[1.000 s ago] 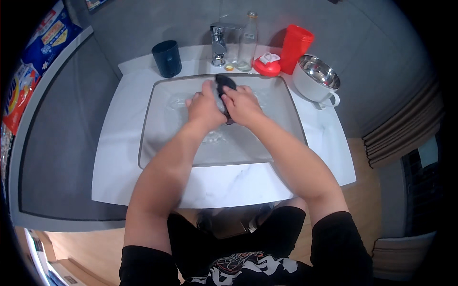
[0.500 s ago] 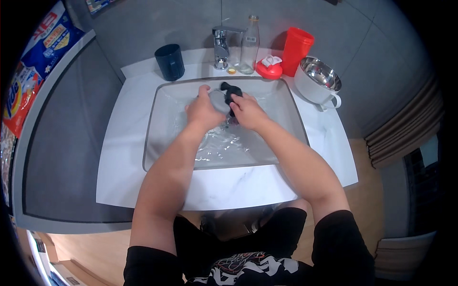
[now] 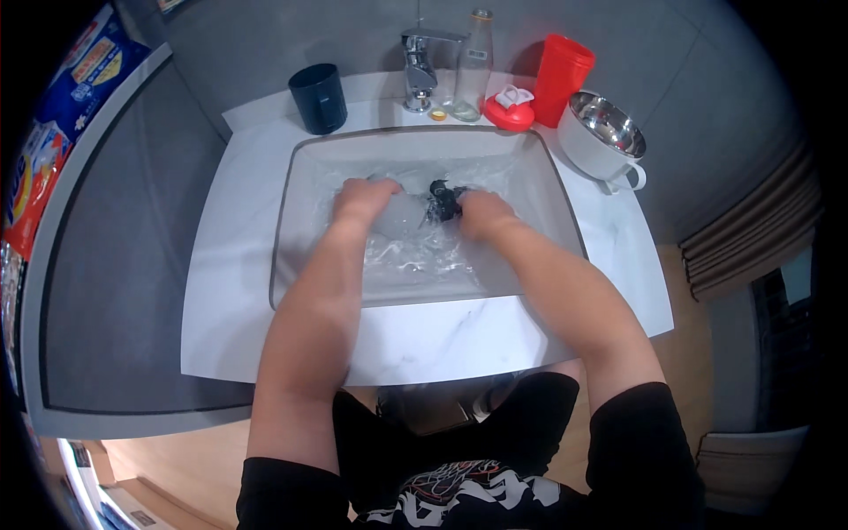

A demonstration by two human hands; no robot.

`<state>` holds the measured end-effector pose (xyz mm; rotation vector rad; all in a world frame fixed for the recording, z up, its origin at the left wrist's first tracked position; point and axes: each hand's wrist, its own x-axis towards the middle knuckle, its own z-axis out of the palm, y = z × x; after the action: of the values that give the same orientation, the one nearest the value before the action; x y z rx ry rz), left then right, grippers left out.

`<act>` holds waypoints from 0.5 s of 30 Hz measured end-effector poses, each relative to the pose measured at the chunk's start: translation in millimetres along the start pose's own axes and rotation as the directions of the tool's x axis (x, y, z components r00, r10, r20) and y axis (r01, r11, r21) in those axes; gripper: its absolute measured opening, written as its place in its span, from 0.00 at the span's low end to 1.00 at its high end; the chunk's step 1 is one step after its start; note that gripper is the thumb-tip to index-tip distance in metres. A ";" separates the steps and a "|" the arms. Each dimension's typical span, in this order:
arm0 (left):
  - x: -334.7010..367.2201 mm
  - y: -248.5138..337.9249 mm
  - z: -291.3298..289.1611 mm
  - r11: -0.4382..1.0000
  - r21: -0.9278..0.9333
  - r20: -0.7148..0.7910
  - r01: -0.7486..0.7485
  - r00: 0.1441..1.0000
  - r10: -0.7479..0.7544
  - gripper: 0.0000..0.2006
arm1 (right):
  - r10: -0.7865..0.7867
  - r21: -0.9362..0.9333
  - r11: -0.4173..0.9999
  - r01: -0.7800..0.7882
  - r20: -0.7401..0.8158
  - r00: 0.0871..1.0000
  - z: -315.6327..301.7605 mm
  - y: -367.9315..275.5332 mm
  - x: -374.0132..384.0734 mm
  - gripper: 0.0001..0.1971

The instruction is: The person washes cups by hand in a sink, using a cloth to scrub the interior and exterior of the items while rinsing them with water from a bottle.

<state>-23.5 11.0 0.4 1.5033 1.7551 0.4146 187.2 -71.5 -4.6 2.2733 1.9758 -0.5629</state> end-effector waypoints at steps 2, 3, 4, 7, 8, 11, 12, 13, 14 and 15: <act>1.3 0.7 3.1 0.998 -0.031 -0.008 0.053 0.999 -0.053 0.32 | 0.004 0.016 1.000 -0.003 -0.044 0.999 5.5 10.1 12.8 0.21; -2.5 3.3 5.5 0.994 -0.091 0.069 0.060 0.996 -0.054 0.31 | 0.010 0.035 0.999 -0.007 -0.085 0.996 7.7 16.0 17.4 0.21; -6.3 6.2 8.2 0.986 -0.150 0.147 0.072 0.988 -0.049 0.29 | 0.016 0.031 0.999 -0.014 -0.086 0.996 10.1 23.3 21.1 0.21; -3.1 -7.3 7.4 0.936 -0.332 0.232 0.114 0.972 -0.036 0.29 | -0.067 0.191 0.978 0.082 -0.081 0.994 2.6 17.2 17.9 0.21; -5.0 -8.2 7.4 0.938 -0.326 0.235 0.118 0.971 -0.040 0.29 | -0.084 0.020 0.996 0.087 -0.130 0.988 -5.0 14.7 11.2 0.21; -6.0 -9.1 8.5 0.866 -0.465 0.282 0.185 0.958 -0.053 0.28 | -0.075 -0.134 0.990 0.050 -0.188 0.979 -2.1 20.5 16.6 0.21; -1.8 -9.5 9.8 0.858 -0.466 0.279 0.215 0.956 -0.088 0.28 | -0.046 -0.121 0.992 0.021 -0.206 0.978 0.2 22.9 20.2 0.21; 0.8 -10.2 11.2 0.850 -0.467 0.276 0.244 0.953 -0.122 0.27 | -0.043 -0.112 0.993 0.020 -0.206 0.978 2.7 25.5 23.4 0.21; 1.7 -10.6 10.9 0.854 -0.462 0.272 0.241 0.955 -0.122 0.27 | -0.071 -0.028 0.997 0.068 -0.122 0.990 0.0 23.1 23.9 0.20; 1.8 -12.1 10.7 0.828 -0.507 0.273 0.238 0.956 -0.108 0.26 | -0.108 0.060 0.992 0.110 -0.039 0.993 -2.7 21.5 23.5 0.19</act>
<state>-24.0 7.2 -15.4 0.9380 1.4158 0.5555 211.0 -52.1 -13.5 2.2362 2.1390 -0.6051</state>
